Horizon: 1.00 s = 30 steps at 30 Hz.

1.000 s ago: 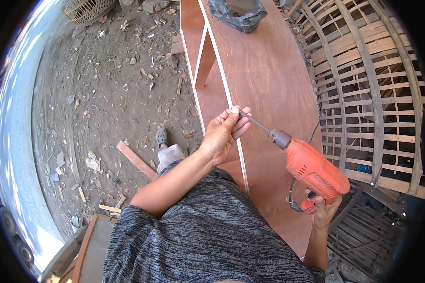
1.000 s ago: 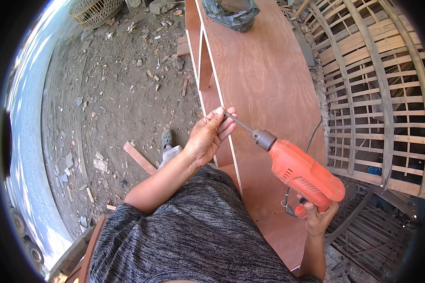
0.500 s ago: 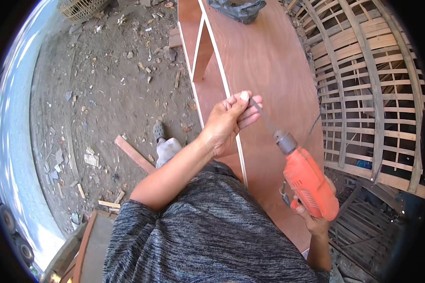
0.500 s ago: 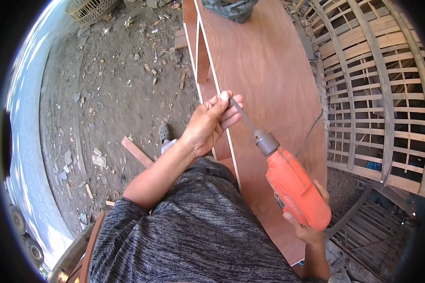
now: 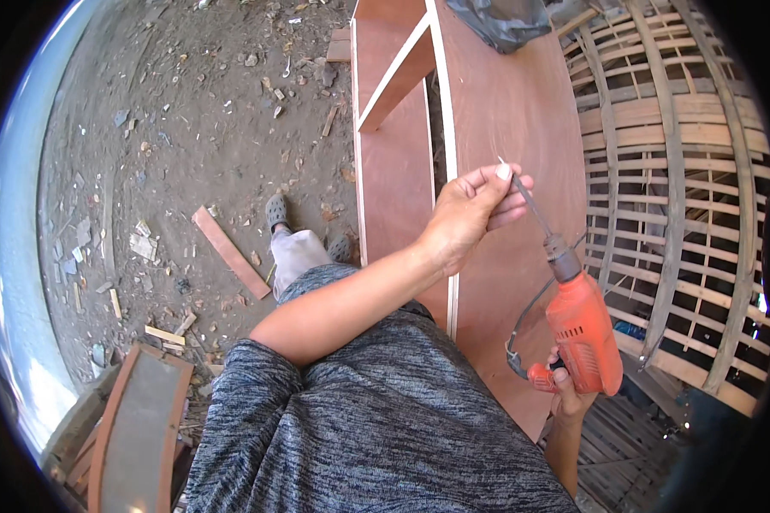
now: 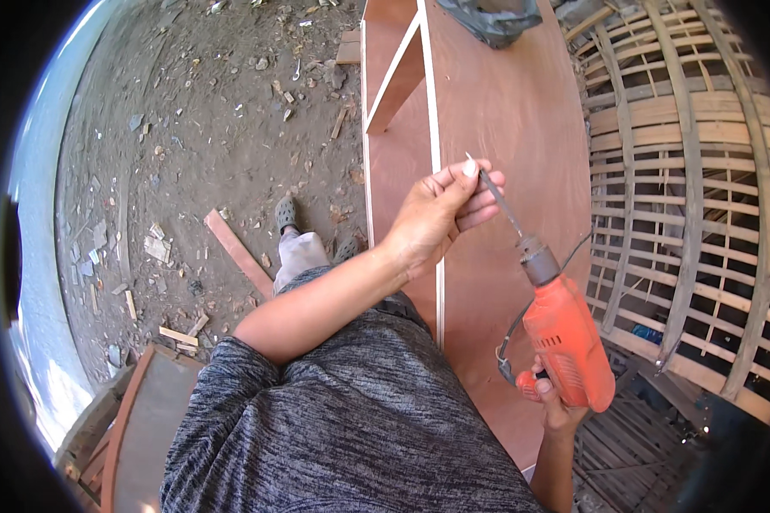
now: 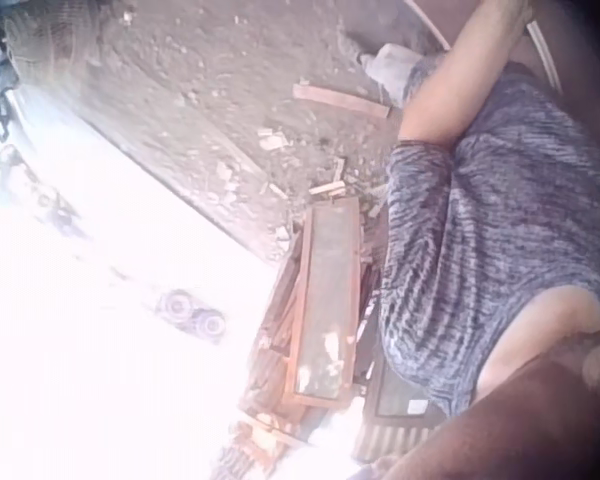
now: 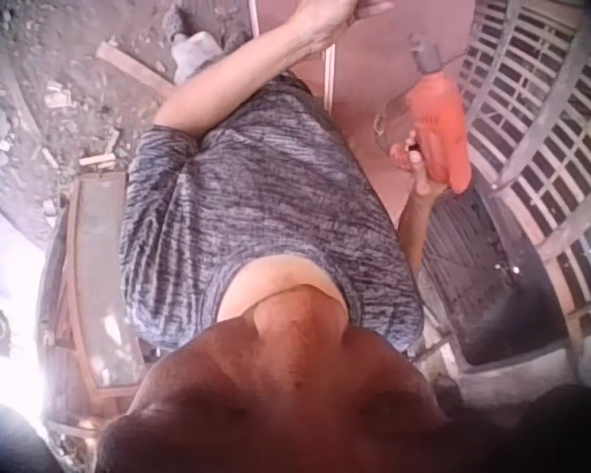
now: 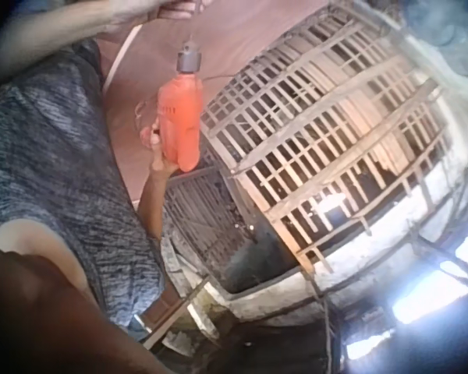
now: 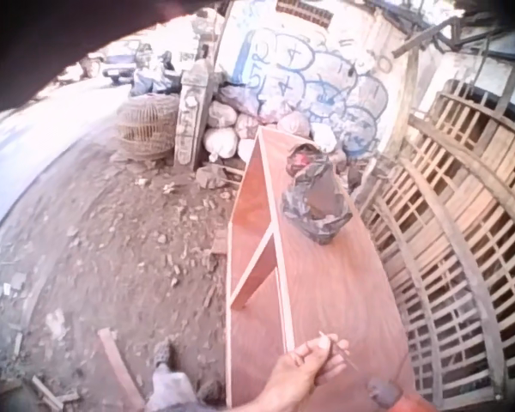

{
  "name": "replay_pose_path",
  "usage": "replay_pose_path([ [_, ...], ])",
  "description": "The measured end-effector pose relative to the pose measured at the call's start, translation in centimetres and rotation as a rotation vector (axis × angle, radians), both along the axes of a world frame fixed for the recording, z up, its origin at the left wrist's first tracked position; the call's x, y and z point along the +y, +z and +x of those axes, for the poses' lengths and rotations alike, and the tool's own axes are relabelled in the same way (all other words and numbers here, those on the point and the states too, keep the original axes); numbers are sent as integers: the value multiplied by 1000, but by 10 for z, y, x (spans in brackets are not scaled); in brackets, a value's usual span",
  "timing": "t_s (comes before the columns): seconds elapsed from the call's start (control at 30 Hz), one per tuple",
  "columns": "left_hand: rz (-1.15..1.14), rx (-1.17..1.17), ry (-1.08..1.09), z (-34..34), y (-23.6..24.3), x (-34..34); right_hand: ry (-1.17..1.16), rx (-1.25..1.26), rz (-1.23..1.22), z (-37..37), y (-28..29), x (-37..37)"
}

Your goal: The person positions a wooden strip onto a cabinet frame, drills pilot holes using a power drill, and retrieves screws from a plastic bag to fasten the strip to the cabinet with the drill.

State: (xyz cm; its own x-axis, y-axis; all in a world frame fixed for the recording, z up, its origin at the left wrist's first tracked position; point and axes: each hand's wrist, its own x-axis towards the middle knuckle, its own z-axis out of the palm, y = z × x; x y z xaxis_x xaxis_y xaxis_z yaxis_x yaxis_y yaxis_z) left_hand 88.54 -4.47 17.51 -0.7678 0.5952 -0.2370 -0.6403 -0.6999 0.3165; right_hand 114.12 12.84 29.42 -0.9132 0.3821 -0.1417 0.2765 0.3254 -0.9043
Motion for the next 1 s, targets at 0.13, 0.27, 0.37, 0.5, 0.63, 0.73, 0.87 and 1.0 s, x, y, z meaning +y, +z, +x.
replay_pose_path([
  [0.13,32,-40,17,4,-1,-5,-29,12,-7,-2,1,-11],
  [0.27,30,-27,-2,1,-2,-13,-62,-3,2,-3,3,-15],
  [0.37,22,-12,-14,0,-4,-15,-122,19,14,-15,8,-33],
  [0.5,-6,8,-1,-5,-4,-18,-109,-1,22,-17,8,-28],
  [0.63,-32,54,-68,-6,-8,-18,-58,-17,23,-11,3,-15],
  [0.73,-146,86,-21,5,-28,-32,-90,-17,26,-4,2,-12],
  [0.87,-437,-32,95,35,-143,-23,-111,-24,37,-4,5,-9],
  [1.0,-404,-50,-249,43,-173,4,-140,-79,10,-20,8,-14],
])
